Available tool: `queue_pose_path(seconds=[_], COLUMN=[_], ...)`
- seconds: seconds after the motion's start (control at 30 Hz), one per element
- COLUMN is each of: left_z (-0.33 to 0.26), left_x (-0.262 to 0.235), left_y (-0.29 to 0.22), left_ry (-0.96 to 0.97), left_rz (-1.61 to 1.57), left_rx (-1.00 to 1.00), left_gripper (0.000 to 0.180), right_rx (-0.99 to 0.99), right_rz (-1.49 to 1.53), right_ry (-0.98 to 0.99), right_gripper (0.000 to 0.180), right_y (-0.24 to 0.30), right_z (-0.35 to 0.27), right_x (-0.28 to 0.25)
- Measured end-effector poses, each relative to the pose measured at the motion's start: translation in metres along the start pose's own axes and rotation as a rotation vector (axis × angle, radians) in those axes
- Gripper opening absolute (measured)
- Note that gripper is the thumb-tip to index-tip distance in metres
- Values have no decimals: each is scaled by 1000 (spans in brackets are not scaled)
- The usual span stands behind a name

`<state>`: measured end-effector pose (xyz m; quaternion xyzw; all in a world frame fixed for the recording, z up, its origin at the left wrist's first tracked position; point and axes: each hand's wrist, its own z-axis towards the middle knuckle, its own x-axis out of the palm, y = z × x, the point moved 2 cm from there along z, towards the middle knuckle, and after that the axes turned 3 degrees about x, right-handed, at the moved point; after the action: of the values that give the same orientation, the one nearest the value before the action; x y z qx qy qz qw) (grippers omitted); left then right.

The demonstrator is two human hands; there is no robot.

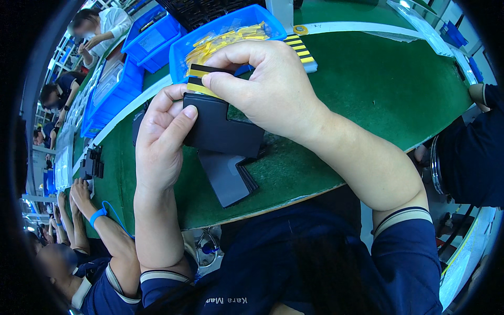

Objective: Manually applying adhesive strips or protective film to small black electronic components on a production line.

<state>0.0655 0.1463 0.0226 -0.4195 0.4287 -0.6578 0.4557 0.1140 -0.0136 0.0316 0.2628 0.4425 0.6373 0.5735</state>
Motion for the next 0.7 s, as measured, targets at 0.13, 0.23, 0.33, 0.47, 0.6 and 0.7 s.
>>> queue_pose_path(seconds=[0.13,0.23,0.33,0.47,0.6,0.7], left_z=[0,1,1,1,1,1], left_x=[2,-1,-2,-3,-2,1], left_y=[-2,-1,0,1,1,-1], left_ry=[3,23,29,21,25,18], left_rz=[23,22,28,40,25,41], left_rx=[-1,-5,-10,-36,-23,-17], left_gripper=[25,27,27,27,26,26], right_rx=[-50,-100,-154,-184,-266,-332], right_rz=[-91,-135,-175,-224,-276,-332], right_ry=[9,4,7,13,-22,-44], right_gripper=[19,18,18,18,16,16], right_y=[3,5,6,7,5,6], right_z=[0,0,1,1,2,1], right_x=[-3,-2,-3,-3,-2,0])
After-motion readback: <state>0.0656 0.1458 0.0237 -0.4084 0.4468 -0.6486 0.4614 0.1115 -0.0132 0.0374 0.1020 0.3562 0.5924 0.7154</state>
